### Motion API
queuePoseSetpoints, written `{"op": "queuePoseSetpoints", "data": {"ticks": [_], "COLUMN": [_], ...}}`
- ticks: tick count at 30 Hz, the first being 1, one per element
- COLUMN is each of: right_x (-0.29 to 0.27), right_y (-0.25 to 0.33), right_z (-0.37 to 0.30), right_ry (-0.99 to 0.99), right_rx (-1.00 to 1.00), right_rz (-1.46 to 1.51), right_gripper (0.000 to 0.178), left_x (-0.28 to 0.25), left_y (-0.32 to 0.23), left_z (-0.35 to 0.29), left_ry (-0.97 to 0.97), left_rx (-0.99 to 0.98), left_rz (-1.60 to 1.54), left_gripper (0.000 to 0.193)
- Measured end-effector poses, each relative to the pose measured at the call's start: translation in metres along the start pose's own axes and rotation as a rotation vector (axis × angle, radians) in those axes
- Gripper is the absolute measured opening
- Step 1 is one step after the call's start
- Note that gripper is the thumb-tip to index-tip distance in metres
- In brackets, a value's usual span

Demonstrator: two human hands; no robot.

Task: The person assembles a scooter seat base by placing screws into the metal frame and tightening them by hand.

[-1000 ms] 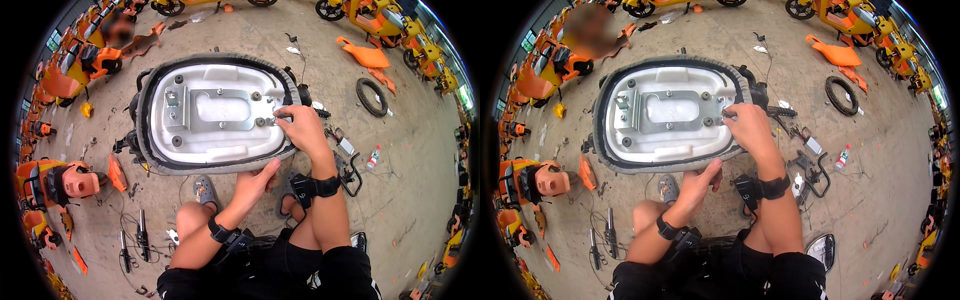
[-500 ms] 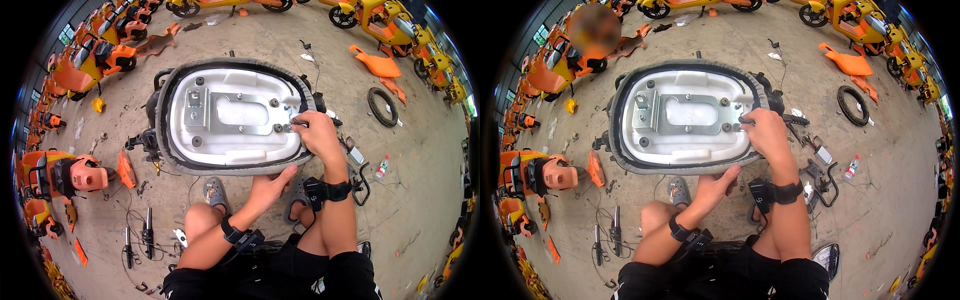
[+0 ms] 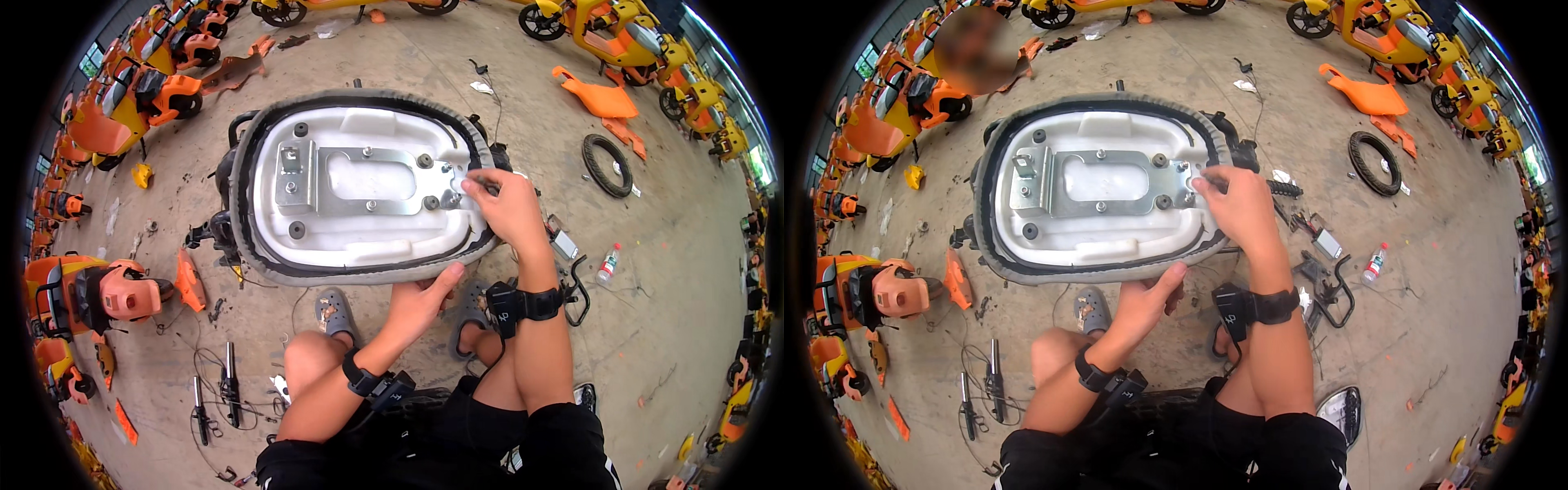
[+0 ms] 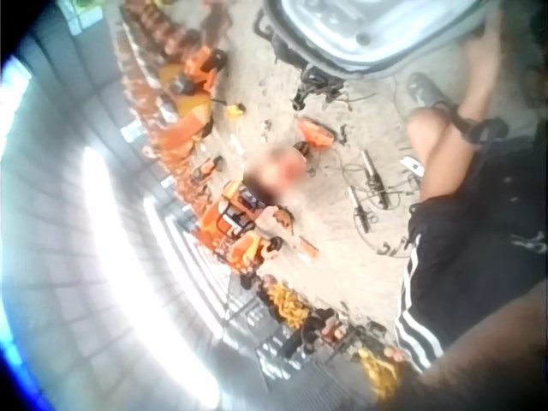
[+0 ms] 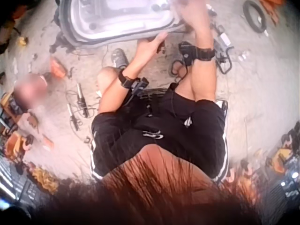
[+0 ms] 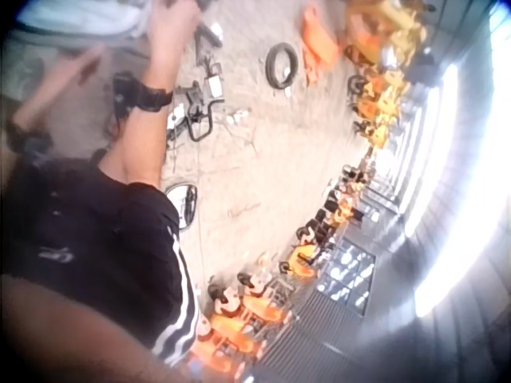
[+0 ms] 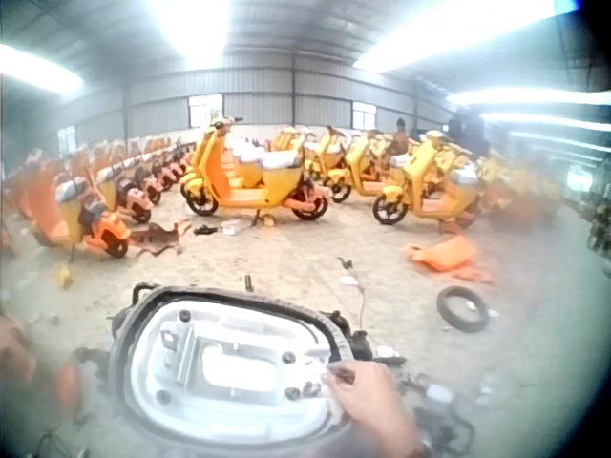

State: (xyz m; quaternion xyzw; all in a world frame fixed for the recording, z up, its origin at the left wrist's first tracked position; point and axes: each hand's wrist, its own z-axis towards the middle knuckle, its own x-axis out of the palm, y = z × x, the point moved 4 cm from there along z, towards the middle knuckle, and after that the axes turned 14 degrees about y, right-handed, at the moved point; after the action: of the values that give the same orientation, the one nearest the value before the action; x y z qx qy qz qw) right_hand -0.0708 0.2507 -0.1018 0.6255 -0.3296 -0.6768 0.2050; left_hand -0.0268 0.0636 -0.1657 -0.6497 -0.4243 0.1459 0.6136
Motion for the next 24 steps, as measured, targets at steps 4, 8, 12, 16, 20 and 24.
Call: {"op": "queuePoseSetpoints", "data": {"ticks": [4, 8, 12, 16, 20, 24], "right_x": [0.007, 0.003, 0.006, 0.007, 0.009, 0.013], "right_y": [-0.006, 0.005, -0.001, 0.003, 0.002, 0.003], "right_z": [0.004, 0.002, 0.003, 0.0, -0.001, -0.001], "right_ry": [0.009, 0.072, -0.073, 0.1, 0.099, 0.072], "right_rx": [-0.041, 0.131, -0.067, 0.023, -0.017, -0.123], "right_rz": [0.189, 0.16, 0.092, 0.051, 0.05, 0.07], "right_gripper": [0.027, 0.03, 0.029, 0.029, 0.027, 0.024], "left_x": [-0.001, -0.002, 0.003, 0.0, 0.0, -0.001], "left_y": [0.002, 0.001, -0.003, -0.001, 0.001, 0.001], "left_z": [0.002, -0.001, 0.0, -0.001, 0.001, 0.001], "left_ry": [0.012, 0.008, 0.014, 0.009, 0.026, 0.022], "left_rx": [0.0, -0.011, 0.02, 0.015, 0.009, 0.008], "left_rz": [-0.013, -0.021, 0.032, 0.021, -0.006, -0.001], "left_gripper": [0.038, 0.038, 0.036, 0.036, 0.038, 0.038]}}
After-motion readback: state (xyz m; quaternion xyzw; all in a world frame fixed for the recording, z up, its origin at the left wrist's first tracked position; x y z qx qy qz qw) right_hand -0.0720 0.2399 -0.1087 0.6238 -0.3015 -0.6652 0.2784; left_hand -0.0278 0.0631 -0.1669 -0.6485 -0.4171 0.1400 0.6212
